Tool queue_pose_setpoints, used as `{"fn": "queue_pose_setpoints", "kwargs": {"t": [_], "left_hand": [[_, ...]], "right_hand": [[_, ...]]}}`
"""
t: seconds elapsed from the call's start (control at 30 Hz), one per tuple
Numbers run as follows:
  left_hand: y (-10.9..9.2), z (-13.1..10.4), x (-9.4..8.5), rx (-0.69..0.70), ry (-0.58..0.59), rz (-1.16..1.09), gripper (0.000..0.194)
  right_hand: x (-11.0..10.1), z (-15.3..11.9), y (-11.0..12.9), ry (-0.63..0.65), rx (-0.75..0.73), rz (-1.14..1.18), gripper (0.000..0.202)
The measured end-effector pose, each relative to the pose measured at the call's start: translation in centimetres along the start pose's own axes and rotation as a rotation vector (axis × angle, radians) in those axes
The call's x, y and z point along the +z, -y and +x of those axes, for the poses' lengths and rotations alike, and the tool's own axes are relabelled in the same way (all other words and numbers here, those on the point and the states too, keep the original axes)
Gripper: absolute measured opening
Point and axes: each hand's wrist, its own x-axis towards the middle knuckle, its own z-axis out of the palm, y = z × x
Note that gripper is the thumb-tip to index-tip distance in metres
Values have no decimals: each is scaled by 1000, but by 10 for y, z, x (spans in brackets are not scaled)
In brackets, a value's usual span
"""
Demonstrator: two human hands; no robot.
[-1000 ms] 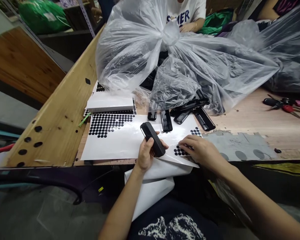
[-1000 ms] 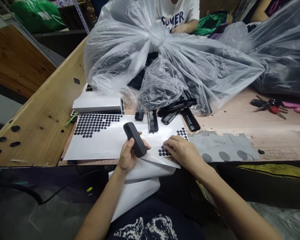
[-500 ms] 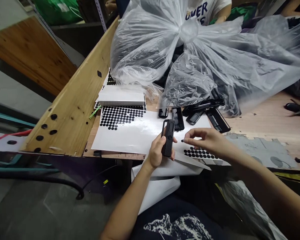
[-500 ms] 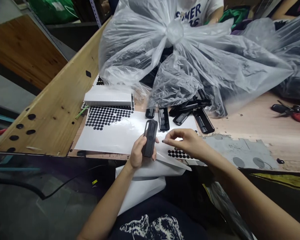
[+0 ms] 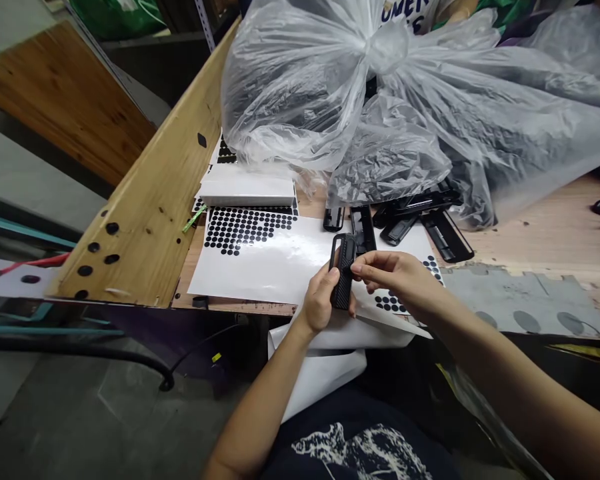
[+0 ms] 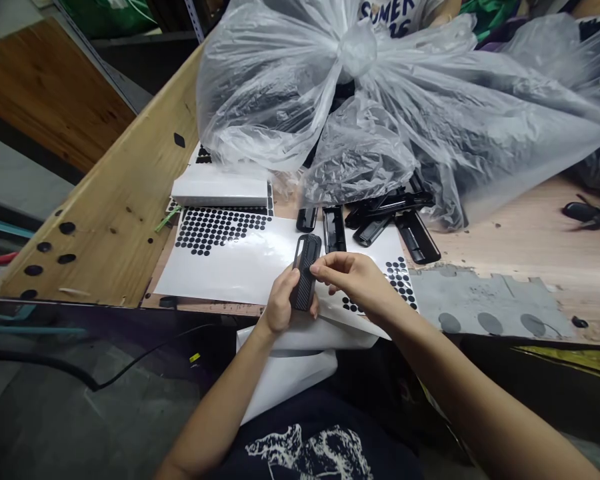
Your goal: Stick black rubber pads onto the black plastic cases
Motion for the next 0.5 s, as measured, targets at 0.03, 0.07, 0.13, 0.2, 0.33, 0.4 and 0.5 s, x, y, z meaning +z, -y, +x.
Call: {"fn": "queue_pose_setpoints", "kwargs": {"t": [0.03,0.07,0.13,0.2,0.33,0.4,0.5], "left_hand": [[0,0,0,2,2,1,52],[1,0,-1,4,5,1,51],[1,1,-1,12,9,-1,48],[1,0,-1,15,9,-3,46],[1,0,-2,16,7,2,45],[1,0,-2,19,11,4,45],[1,0,-2,27,20,0,45]], "right_hand": [[0,0,0,-7,-6,-17,48],[1,-1,1,-14,-12,-33,48],[2,-1,0,-23,-24,-60,48],[2,-2,0,-30,-40,-80,47],[3,-4,0,-41,-61,-116,45],[4,-5,1,-41,-64,-125,44],[5,-7,4,-54,-70,-153,43]]}}
